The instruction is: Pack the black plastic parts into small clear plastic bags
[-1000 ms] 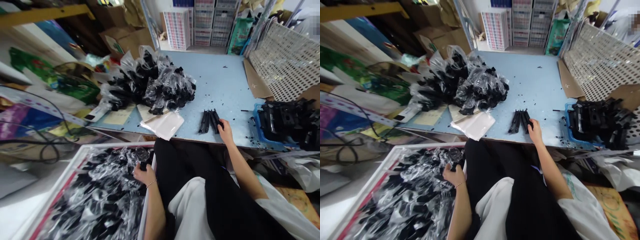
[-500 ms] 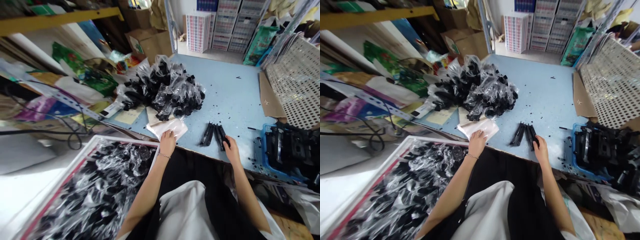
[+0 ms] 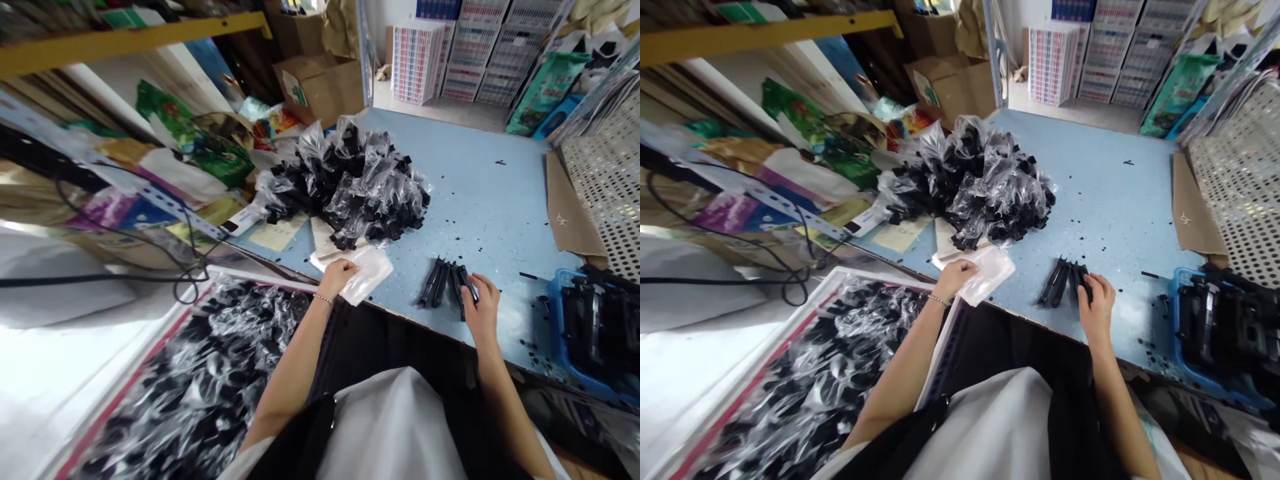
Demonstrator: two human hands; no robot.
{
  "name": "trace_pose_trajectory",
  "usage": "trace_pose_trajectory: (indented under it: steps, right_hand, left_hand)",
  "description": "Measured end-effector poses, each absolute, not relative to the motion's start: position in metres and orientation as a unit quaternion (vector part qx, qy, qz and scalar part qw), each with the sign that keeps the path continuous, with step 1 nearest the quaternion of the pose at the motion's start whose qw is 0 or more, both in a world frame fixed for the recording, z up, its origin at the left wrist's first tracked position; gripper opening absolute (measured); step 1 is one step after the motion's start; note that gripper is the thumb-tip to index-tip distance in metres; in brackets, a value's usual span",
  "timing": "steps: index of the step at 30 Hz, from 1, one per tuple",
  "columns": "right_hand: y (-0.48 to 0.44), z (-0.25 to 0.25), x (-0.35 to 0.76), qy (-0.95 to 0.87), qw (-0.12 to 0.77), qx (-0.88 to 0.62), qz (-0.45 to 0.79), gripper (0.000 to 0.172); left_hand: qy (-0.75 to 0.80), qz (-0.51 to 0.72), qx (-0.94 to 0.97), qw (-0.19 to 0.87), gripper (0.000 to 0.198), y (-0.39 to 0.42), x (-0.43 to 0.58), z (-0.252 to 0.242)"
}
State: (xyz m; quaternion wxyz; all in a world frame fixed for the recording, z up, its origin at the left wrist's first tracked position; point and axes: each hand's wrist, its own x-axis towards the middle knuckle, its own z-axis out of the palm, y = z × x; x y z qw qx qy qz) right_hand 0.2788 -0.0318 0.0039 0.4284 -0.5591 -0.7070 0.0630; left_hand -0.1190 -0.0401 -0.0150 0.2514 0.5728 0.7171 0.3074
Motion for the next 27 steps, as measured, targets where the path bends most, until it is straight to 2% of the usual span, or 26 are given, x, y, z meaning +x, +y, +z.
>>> trace_pose_trajectory:
  steps: [5, 14, 20, 24, 27]
  right_hand:
    - [-0.031, 0.019, 0.224, -0.767, 0.416, -0.48, 0.091, 0.027]
    - [-0.036, 0.014, 0.126, -0.838, 0.287, -0.373, 0.276, 0.028]
    - [-0.019, 0.003, 0.073, -0.805, 0.213, -0.375, 0.406, 0.035]
    - [-0.014, 0.008, 0.078, -0.806, 0.199, -0.406, 0.382, 0.028]
    - [-0.019, 0.023, 0.097, -0.871, 0.128, -0.4, 0.256, 0.025]
  left_hand:
    - [0.703, 0.336, 0.583, 0.23, 0.008, -0.053, -0.102, -0.017]
    - [0.708, 0.369, 0.529, 0.288, 0.026, -0.042, -0.127, -0.014]
    - [0.685, 0.395, 0.54, 0.289, 0.022, -0.049, -0.114, 0.004]
    - [0.66, 0.408, 0.565, 0.281, 0.025, -0.066, -0.111, 0.016]
    - [0.665, 0.391, 0.588, 0.243, 0.023, -0.077, -0.112, 0.016]
